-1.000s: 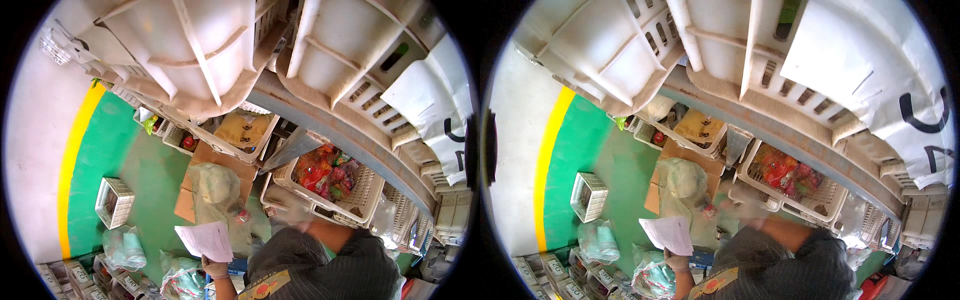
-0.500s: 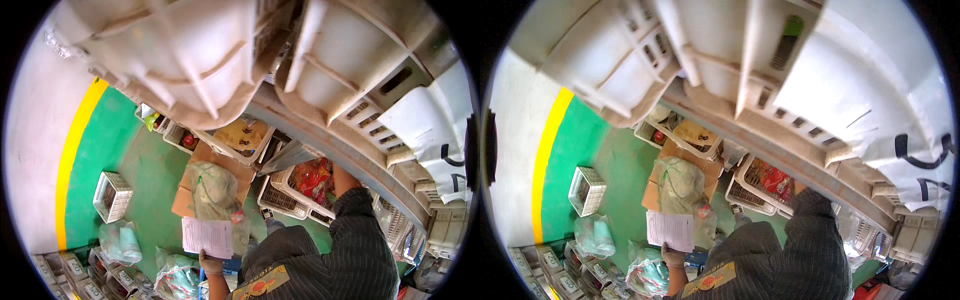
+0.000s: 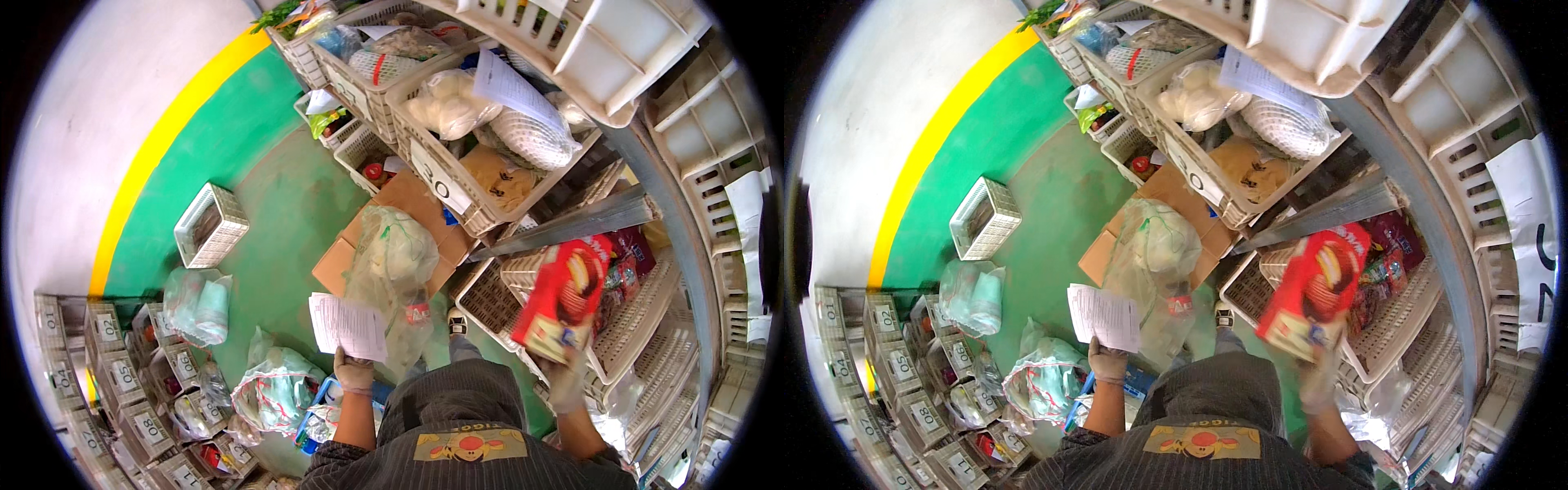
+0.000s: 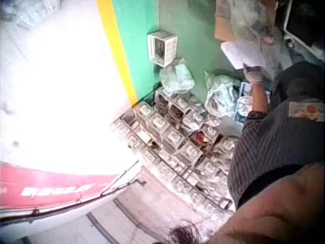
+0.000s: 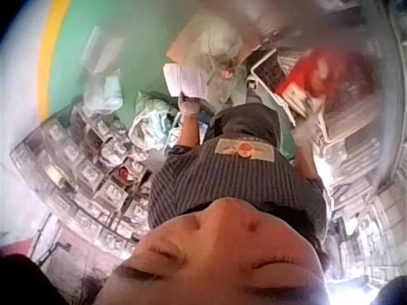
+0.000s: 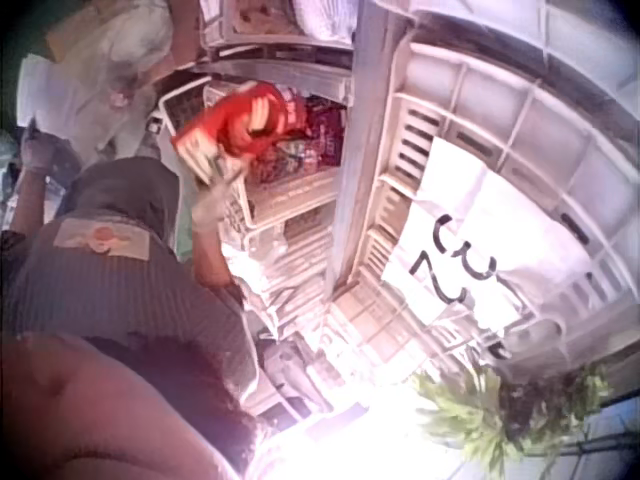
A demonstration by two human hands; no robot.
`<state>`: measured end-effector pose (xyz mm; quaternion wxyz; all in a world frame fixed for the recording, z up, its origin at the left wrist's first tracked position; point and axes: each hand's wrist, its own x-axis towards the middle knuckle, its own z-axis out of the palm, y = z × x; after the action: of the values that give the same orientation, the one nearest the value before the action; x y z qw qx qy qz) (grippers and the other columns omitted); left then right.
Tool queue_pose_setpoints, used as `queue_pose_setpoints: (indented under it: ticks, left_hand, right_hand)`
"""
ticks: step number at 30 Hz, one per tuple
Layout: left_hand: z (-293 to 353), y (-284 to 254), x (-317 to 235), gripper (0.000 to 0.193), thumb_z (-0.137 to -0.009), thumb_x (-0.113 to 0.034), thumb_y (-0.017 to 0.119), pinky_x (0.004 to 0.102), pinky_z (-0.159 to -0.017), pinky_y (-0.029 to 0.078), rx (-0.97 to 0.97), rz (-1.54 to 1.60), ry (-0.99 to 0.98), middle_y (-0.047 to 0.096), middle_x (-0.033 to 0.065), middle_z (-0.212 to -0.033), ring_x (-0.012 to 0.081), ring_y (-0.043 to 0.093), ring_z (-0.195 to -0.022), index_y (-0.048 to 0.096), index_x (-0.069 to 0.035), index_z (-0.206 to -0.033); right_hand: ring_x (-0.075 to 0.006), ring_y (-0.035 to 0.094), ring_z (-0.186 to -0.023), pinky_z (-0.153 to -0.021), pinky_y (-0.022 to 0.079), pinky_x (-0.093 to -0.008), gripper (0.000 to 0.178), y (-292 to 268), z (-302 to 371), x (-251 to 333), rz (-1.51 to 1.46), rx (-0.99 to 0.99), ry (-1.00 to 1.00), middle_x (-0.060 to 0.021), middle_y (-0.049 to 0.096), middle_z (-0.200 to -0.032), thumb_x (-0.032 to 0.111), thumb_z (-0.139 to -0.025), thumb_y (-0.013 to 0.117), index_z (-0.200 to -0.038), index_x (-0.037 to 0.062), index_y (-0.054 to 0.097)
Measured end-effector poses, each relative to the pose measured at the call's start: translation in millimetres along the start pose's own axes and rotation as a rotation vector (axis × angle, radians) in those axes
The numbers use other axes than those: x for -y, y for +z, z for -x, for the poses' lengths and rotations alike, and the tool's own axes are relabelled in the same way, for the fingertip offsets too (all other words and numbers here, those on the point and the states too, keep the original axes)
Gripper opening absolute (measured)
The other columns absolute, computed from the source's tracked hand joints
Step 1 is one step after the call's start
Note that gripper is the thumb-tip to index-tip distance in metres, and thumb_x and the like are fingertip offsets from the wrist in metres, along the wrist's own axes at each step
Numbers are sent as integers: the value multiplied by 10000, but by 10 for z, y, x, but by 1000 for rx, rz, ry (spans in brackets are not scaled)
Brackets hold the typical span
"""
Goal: The person sorts various grocery items from baskets into plastic bags, writes on a document, and places items back onto shelves.
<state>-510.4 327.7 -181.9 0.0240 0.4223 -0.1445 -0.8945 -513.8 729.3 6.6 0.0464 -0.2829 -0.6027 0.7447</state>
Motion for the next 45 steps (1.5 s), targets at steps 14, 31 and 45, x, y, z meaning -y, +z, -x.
queue_pose_setpoints:
  ticks: [14,31,45]
  left_hand:
    - [50,-469,-41,564,-920,-381,351,530,-1087,254,270,116,-121,377,140,-1448,349,351,-1330,366,-100,-1409]
    - [476,176,-364,496,-925,-336,430,489,-1056,309,239,-54,126,484,146,-1353,318,433,-1250,465,-29,-1312]
    - [-42,246,203,437,-902,-335,458,484,-941,430,-18,-374,-64,586,135,-1193,326,552,-1095,537,-42,-1216]
  right_hand:
    - [-287,346,-1294,-1068,278,-397,765,1260,340,-960,230,649,-3,-190,346,-1388,283,-896,553,-1460,-17,133]
    - [-350,595,-1008,-886,475,-445,679,2354,-872,-2913,1129,813,565,-192,562,-1195,360,-863,559,-1434,140,265]
    - [-323,564,-900,-879,426,-430,326,-1747,-2406,505,1452,-617,-193,-157,609,-983,195,-833,623,-1117,38,596]
